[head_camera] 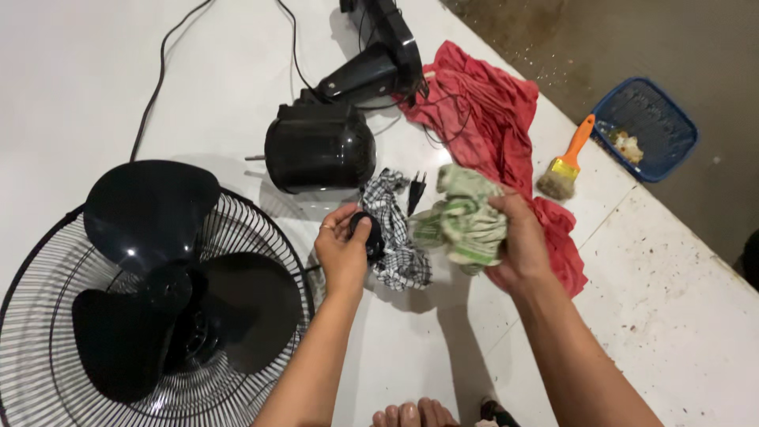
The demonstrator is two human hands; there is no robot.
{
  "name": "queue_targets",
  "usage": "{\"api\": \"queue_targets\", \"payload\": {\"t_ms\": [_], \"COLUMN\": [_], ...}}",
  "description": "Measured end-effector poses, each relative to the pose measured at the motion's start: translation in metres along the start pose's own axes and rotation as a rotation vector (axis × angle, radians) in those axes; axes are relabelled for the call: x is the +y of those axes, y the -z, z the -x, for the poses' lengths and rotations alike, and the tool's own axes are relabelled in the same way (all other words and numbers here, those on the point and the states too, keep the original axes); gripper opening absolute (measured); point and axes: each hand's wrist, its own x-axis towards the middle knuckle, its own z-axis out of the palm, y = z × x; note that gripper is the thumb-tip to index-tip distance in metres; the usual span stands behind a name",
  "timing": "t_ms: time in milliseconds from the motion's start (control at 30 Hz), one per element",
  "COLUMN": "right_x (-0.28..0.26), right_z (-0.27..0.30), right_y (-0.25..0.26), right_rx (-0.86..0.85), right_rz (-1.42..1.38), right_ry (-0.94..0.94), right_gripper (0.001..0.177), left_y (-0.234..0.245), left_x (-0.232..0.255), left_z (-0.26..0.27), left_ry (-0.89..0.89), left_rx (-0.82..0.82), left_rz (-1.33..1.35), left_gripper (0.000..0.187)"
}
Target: The person wipes the front grill of a disassembled electric fan with a cloth, then wipes the fan blades and motor housing. The person handles the fan components on a tiled floor and uses a cloth to clean each part.
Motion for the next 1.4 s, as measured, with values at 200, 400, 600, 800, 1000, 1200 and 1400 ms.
{"api": "queue_targets", "payload": {"t_ms": [200, 400, 600, 800, 1000, 1200, 1400], "right_x": [0.042, 0.073, 0.065, 0.069, 0.080, 0.056, 0.063], "right_z": [0.003, 0.000, -0.024, -0.037, -0.033, -0.038, -0.022], "right_y": [-0.056, -0.086, -0.097, -0.072, -0.063, -0.075, -0.080], "right_rx": [-0.096, -0.203, 0.237, 0.201, 0.282, 0.348, 0.223], "right_rz": [0.298, 0.574, 0.950, 0.472, 0.863, 0.117, 0.620], "right_ry": [0.095, 0.286, 0.348, 0.098, 0.475, 0.020, 0.334], "right_gripper": [0.046, 0.040, 0.034, 0.024, 0.031, 0.034, 0.032], "left_y": [-0.032, -0.042, -0.034, -0.039, -0.035, -0.040, -0.054], "left_x": [0.023, 0.043, 0.061, 0.052, 0.037, 0.033, 0.047], "left_z": [0.004, 0.010, 0.020, 0.022, 0.018, 0.016, 0.005], "left_ry": [0.038, 0.241, 0.475, 0.244, 0.212, 0.278, 0.335], "left_rx": [-0.105, -0.160, -0.219, -0.290, -0.257, -0.287, -0.184], "left_rz": [0.130, 0.361, 0.372, 0.076, -0.070, -0.167, -0.003], "left_gripper": [0.035, 0.039, 0.039, 0.039, 0.045, 0.031, 0.041]}}
